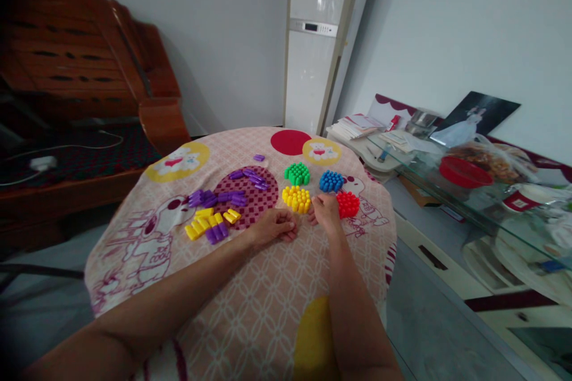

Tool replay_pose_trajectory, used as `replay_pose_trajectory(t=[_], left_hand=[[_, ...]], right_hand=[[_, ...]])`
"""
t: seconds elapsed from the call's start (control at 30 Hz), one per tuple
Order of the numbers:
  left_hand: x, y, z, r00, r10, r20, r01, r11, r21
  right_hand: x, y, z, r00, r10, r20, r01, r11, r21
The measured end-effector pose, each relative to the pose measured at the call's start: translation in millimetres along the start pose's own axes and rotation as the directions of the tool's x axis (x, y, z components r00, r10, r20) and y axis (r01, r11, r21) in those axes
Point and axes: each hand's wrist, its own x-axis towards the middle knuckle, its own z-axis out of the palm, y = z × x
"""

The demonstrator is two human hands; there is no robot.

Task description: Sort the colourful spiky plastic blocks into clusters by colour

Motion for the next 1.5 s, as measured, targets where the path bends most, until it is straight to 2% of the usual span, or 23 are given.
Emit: replay_pose_trajectory(t=[0.1, 0.2, 0.3, 0.4, 0.5, 0.6, 0.67, 0.77, 0.9, 1.0, 1.1, 1.2, 1.27, 1.37, 1.43, 1.5], left_hand=[[-6.9, 6.1, -3.7, 0.997, 0.053, 0.053, -0.063, 0.976, 0.206], [-16.1, 19.9, -14.1, 0.981, 0.173, 0.086, -0.193, 0.867, 0.460], [-25.2, 40.1, -35.2, 0.963, 0.264, 0.057, -0.220, 0.646, 0.731], [-36.5, 63.6, -67.3, 0.938, 0.342, -0.066, -0.073, 0.379, 0.923], [-54.8, 84.2, -104.8, 0.906, 0.360, -0.225, 0.150, 0.225, 0.963], [-77.0, 94.3, -138.2, 0.872, 0.319, -0.372, 0.334, 0.169, 0.928], [-88.4, 93.4, -154.2, 0.879, 0.225, -0.420, 0.398, 0.138, 0.907], [-94.7, 85.1, -166.5, 0.882, 0.082, -0.465, 0.457, 0.098, 0.884], [-88.9, 75.3, -166.3, 0.876, 0.066, -0.478, 0.476, 0.042, 0.879], [-85.0, 74.2, -161.2, 0.884, 0.088, -0.460, 0.460, 0.023, 0.888], [-85.3, 77.6, -156.2, 0.898, 0.104, -0.428, 0.426, 0.040, 0.904], [-84.5, 82.7, -149.8, 0.914, 0.161, -0.372, 0.361, 0.098, 0.928], [-79.6, 84.4, -141.6, 0.911, 0.248, -0.330, 0.291, 0.178, 0.940], [-63.1, 80.7, -118.6, 0.876, 0.400, -0.269, 0.144, 0.315, 0.938], [-46.8, 73.4, -97.0, 0.847, 0.476, -0.237, 0.049, 0.373, 0.926], [-28.5, 63.8, -75.0, 0.851, 0.490, -0.186, -0.043, 0.419, 0.907]], right_hand=[[-0.7, -2.4, 0.2, 0.999, 0.032, -0.009, -0.032, 0.999, 0.038], [-2.3, -5.8, 0.6, 0.998, 0.062, -0.018, -0.061, 0.996, 0.072], [-2.1, -5.5, 1.1, 0.997, 0.074, -0.025, -0.071, 0.994, 0.082], [0.7, -0.1, 1.8, 0.997, 0.061, -0.039, -0.058, 0.995, 0.076], [4.0, 6.5, 2.0, 0.998, 0.052, -0.036, -0.049, 0.996, 0.078], [5.6, 9.9, 2.1, 0.999, 0.031, -0.031, -0.029, 0.997, 0.069], [5.7, 10.0, 2.3, 0.999, 0.021, -0.036, -0.019, 0.998, 0.057], [5.7, 9.5, 2.6, 0.999, 0.025, -0.037, -0.023, 0.998, 0.053], [5.5, 9.8, 2.4, 0.999, 0.034, -0.037, -0.032, 0.998, 0.058], [4.4, 9.0, 2.2, 0.999, 0.030, -0.032, -0.028, 0.998, 0.056], [2.7, 6.3, 2.5, 0.999, 0.037, -0.028, -0.035, 0.997, 0.065], [1.4, 3.2, 3.6, 0.998, 0.051, -0.040, -0.048, 0.995, 0.086], [1.3, 1.8, 4.3, 0.997, 0.054, -0.045, -0.050, 0.994, 0.092], [1.9, 1.3, 4.8, 0.997, 0.061, -0.040, -0.058, 0.995, 0.080], [2.3, 1.5, 5.0, 0.997, 0.067, -0.039, -0.064, 0.995, 0.073], [2.3, 2.0, 5.2, 0.997, 0.066, -0.040, -0.062, 0.995, 0.080]])
